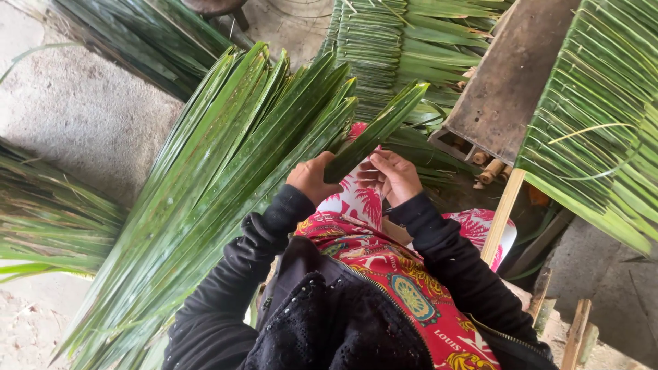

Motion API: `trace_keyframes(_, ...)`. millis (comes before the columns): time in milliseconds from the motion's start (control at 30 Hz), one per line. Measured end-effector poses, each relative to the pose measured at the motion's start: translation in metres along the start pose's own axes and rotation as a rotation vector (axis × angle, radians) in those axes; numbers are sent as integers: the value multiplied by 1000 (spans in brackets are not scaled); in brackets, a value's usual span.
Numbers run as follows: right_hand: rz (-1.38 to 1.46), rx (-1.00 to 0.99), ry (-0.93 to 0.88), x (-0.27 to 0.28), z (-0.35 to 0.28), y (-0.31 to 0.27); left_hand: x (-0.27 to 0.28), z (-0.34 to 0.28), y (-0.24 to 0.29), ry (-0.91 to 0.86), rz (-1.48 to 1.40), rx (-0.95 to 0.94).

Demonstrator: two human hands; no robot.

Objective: Weave palm leaves onto a wooden lath to create a thatch panel

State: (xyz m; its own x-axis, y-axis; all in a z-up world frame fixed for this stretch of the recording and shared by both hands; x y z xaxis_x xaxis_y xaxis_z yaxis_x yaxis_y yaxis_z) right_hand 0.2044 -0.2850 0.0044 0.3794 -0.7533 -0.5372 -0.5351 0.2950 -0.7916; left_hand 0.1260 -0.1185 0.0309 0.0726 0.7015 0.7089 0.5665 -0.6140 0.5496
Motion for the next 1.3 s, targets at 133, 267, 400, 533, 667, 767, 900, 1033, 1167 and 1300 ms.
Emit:
trace_keyframes(133,-37,16,149,12,3,0,6,-18,19,-71,-123,-5)
trace_keyframes(267,-9,21,205,19,0,-4,-10,-7,7,-71,-270,61)
trace_keyframes(400,24,23,233,28,1,0,-12,8,-5,-48,-264,49)
trace_keyframes(533,81,33,228,26,-7,-7,26,14,-2,166,-209,8)
trace_keyframes(667,131,47,232,25,-15,-17,71,19,-1,357,-147,-11)
trace_keyframes(767,166,46,189,49,-3,2,63,21,12,343,-134,-26)
trace_keyframes(900,198,43,200,64,4,11,14,22,28,221,-135,-87)
trace_keyframes(1033,212,52,175,33,-13,-27,-3,20,33,156,-108,-93)
trace_keyframes(1167,262,48,165,40,-8,-19,-5,15,39,141,-97,-111)
trace_keyframes(1300,203,33,150,48,-6,-13,1,12,46,139,-85,-147)
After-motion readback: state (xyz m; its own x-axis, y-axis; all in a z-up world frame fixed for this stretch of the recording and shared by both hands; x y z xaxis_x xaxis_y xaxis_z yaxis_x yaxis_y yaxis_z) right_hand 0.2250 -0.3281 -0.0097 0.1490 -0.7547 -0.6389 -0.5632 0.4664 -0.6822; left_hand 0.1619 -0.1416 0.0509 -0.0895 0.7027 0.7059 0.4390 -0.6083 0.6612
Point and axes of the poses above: each hand's wrist, its own z-axis towards the middle knuckle, its own x-axis out of the back of the hand, y = z × x, the point moved 10 cm from there along z, towards the middle knuckle, and after that the axes turned 9 degrees about x, right-handed, at the moved point
